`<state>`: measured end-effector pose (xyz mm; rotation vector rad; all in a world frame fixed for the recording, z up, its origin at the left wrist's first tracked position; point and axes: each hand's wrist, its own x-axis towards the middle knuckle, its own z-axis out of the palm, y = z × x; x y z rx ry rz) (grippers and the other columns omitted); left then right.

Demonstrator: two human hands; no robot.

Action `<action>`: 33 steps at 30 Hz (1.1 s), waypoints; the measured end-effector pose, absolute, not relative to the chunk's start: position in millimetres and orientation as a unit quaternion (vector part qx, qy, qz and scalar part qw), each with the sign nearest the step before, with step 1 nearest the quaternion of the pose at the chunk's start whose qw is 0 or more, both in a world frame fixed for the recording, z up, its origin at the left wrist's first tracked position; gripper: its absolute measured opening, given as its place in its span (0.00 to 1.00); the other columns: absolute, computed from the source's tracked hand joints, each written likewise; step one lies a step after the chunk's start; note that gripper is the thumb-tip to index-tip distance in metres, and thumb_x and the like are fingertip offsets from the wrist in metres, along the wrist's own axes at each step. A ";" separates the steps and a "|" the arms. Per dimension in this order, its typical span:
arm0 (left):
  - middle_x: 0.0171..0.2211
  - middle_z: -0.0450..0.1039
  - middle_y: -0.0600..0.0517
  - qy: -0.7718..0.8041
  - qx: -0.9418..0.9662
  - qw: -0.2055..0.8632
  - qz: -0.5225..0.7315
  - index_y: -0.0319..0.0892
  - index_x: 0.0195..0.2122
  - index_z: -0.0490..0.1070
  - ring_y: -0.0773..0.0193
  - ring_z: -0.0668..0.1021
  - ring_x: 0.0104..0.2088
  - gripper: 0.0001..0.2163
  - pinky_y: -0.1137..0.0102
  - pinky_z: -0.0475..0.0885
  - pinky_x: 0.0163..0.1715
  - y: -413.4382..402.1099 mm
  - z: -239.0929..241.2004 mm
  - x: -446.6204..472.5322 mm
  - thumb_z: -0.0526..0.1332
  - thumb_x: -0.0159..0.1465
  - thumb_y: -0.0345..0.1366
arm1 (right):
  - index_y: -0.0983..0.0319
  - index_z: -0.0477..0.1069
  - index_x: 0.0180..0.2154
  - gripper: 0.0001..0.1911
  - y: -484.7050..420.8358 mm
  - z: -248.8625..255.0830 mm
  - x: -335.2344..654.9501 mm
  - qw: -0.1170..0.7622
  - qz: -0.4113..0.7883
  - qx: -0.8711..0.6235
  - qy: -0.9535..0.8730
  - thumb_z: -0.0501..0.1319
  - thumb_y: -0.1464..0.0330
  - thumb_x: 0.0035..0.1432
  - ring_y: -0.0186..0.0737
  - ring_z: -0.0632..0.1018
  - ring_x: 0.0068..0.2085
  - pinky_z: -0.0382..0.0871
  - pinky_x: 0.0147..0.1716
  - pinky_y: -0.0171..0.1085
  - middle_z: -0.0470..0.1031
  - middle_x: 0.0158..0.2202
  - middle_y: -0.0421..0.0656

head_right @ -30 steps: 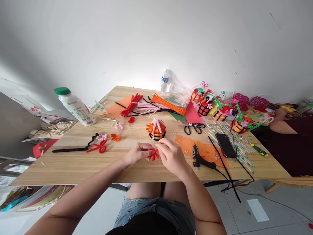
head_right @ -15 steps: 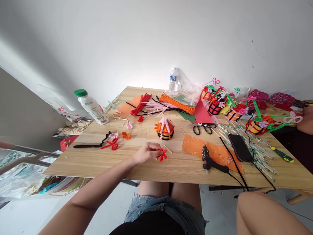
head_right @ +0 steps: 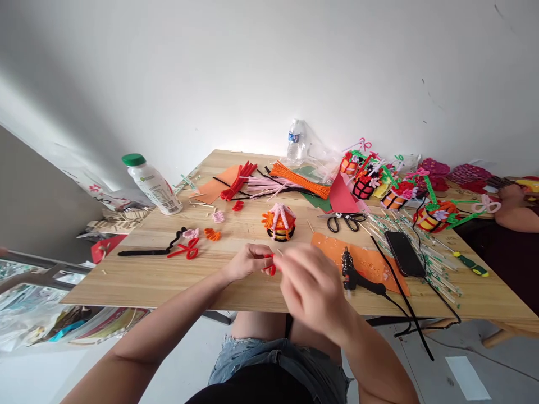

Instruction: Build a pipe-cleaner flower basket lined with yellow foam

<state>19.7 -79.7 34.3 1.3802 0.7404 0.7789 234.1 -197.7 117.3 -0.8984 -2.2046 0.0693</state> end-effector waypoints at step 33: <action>0.21 0.74 0.52 0.346 0.544 0.688 0.332 0.34 0.28 0.75 0.72 0.73 0.21 0.18 0.75 0.69 0.24 -72.8 31.5 16.9 0.70 0.51 0.47 | 0.63 0.74 0.29 0.10 -58.5 78.1 208.9 0.252 0.139 -0.253 -0.924 0.57 0.77 0.59 0.33 0.73 0.28 0.66 0.29 0.31 0.75 0.28 0.42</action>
